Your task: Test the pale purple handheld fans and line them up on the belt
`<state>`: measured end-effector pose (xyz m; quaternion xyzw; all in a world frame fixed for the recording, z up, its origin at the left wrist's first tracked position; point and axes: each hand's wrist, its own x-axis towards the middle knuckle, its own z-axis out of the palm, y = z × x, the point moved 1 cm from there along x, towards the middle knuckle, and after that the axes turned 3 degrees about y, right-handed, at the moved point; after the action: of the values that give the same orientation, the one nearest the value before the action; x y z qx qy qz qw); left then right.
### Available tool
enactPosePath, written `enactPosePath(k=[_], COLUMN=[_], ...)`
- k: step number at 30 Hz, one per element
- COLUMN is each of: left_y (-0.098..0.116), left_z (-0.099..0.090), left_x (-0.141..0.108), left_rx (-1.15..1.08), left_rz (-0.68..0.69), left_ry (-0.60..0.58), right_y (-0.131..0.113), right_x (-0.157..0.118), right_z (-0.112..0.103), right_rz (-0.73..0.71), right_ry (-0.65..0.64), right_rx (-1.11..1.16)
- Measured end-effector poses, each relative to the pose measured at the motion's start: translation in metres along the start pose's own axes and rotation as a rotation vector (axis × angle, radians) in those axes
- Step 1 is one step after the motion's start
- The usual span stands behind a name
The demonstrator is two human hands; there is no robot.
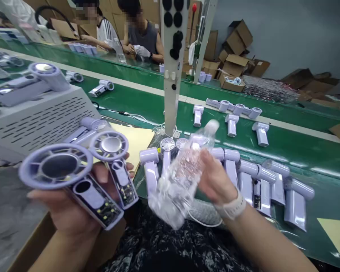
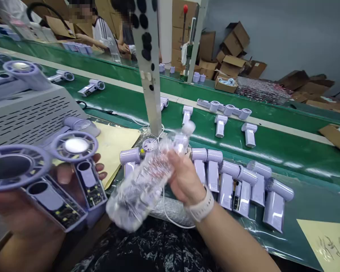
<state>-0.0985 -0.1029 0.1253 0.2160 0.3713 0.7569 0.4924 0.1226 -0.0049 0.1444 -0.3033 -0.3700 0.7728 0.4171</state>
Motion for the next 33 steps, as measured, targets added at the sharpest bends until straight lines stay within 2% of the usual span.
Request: enactPosePath(k=[2,3,5,8,10,13,21,25,33], left_y=[0.003,0.001,-0.008,-0.027,-0.037,-0.041,-0.036,-0.037,-0.04], left_z=[0.009,0.015,0.026,0.037,0.04,0.041,0.036,0.033,0.023], left_x=[0.01,0.012,0.011,0.004,0.0,-0.002,-0.001,-0.002,0.008], left_rx=[0.068,0.107,0.136,0.144,0.141,0.159,0.154,0.149,0.088], left_rz=[0.127,0.175,0.167,0.061,0.008,-0.001,0.003,-0.052,0.003], left_ry=[0.015,0.007,-0.022,-0.087,-0.129,-0.174,-0.117,-0.075,-0.055], right_y=[0.016,0.024,0.037,0.042,0.04,0.036,0.039,0.042,0.045], right_x=[-0.035,-0.048,-0.066,-0.077,-0.08,-0.084,-0.082,-0.083,-0.097], right_z=[-0.017,-0.025,-0.035,-0.042,-0.042,-0.041,-0.045,-0.046,-0.045], right_rz=[0.34,0.445,0.545,0.542,0.535,0.533,0.53,0.573,0.64], right_ry=[0.033,0.061,0.124,0.179,0.16,0.121,0.1,0.146,0.213], right_rx=[0.179,0.253,0.365,0.444,0.444,0.404,0.423,0.402,0.394])
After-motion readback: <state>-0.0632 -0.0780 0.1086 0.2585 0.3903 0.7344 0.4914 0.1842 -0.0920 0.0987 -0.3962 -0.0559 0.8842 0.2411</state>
